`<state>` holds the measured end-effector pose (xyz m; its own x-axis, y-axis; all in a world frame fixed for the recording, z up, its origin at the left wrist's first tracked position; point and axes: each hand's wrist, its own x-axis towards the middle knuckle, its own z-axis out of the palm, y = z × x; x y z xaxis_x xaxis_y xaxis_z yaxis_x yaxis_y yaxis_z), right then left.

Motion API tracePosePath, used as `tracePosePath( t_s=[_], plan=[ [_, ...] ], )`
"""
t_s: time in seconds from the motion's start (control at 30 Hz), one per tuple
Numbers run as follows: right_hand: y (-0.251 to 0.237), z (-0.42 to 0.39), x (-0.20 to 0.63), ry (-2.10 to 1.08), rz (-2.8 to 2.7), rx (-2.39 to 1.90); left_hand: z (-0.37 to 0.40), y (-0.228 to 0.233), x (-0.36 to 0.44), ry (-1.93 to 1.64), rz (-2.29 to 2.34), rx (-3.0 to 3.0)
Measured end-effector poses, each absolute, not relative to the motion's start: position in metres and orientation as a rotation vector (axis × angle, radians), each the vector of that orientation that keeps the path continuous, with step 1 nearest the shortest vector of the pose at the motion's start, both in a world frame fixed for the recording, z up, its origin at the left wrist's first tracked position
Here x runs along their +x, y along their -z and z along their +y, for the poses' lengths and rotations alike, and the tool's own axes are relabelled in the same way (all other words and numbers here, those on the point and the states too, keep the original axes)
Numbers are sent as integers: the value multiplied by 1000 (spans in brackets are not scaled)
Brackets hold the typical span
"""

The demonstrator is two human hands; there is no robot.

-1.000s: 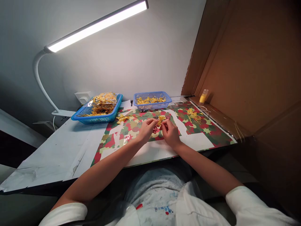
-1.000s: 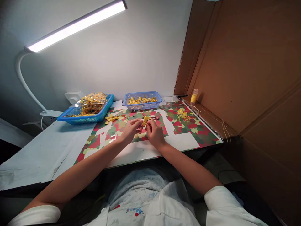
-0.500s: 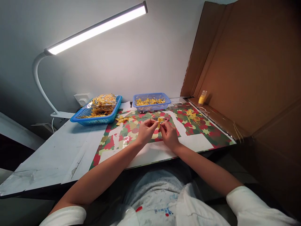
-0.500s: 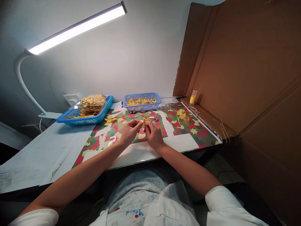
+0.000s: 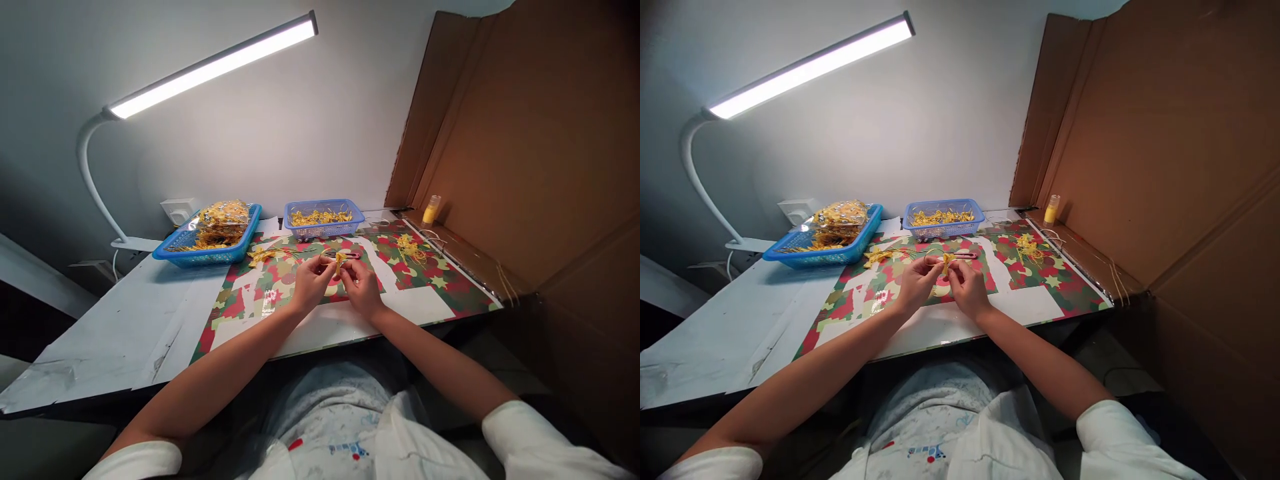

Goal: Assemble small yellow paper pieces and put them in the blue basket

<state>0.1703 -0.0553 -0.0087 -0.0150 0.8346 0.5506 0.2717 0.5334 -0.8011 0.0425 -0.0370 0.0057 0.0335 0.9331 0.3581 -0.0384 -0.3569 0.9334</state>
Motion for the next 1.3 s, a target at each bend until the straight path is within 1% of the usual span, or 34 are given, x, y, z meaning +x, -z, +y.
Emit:
tracePosePath(
  t_s=[0.2, 0.6, 0.77, 1.0, 1.17, 1.3],
  plan=[
    [8, -54, 171, -521, -1583, -1002, -39, -5, 41, -1436, 984, 1509],
    [10, -53, 173, -512, -1625, -1010, -40, -10, 40, -1429, 920, 1514],
    [11, -53, 172, -596, -1591, -989, -39, -11, 40, -1424, 949, 1461],
    [10, -51, 171, -781, -1483, -911, -42, -11, 42, -1417, 849, 1447],
    [11, -50, 170, -842, -1469, -890, -42, -13, 43, -1420, 842, 1389],
    [12, -49, 169, -860, -1467, -868, -40, -14, 43, -1343, 845, 1219]
  ],
)
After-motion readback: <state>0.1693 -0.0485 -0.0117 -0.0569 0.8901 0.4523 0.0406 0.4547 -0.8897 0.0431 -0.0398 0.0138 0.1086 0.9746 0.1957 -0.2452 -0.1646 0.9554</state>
